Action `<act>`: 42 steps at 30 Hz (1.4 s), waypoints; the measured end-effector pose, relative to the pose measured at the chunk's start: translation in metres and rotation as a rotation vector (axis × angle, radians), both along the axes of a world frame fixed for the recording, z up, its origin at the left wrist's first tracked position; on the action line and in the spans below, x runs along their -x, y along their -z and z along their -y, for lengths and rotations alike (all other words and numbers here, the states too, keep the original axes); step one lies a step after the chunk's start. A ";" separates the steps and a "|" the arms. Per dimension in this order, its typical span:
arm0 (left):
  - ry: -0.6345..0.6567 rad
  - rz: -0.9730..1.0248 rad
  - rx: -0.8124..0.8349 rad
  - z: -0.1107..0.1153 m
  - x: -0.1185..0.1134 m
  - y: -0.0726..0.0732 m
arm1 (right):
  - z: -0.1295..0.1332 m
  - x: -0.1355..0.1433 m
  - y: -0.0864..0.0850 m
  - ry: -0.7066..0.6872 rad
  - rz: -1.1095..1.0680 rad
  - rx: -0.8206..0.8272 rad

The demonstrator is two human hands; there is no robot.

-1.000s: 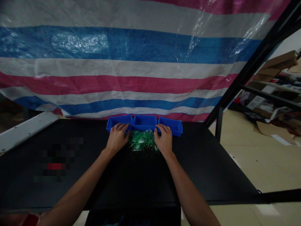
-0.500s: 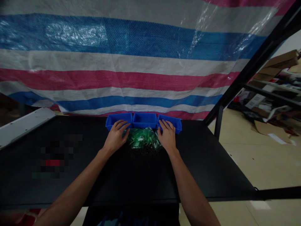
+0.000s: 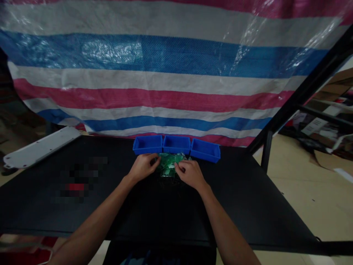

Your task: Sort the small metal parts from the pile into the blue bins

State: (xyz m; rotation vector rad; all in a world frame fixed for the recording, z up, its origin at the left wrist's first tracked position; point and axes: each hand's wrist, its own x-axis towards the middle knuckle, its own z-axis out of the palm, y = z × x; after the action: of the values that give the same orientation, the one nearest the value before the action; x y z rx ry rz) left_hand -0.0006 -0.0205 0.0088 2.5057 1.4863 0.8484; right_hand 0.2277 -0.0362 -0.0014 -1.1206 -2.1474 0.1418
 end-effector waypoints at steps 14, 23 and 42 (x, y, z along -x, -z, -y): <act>-0.540 -0.278 -0.172 0.055 0.185 -0.004 | 0.143 0.032 0.011 -0.196 -0.202 0.109; -0.586 -0.480 0.089 0.049 0.223 0.015 | 0.139 0.035 0.016 -0.134 -0.271 0.019; -0.500 -0.358 -0.017 0.092 0.270 0.011 | 0.138 0.035 0.017 -0.135 -0.288 0.012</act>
State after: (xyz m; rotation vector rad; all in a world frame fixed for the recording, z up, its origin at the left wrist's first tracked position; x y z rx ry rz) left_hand -0.2710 -0.1130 -0.0021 2.4206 2.2878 0.4671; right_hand 0.1923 -0.1743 -0.0183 -0.9011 -1.9635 0.3556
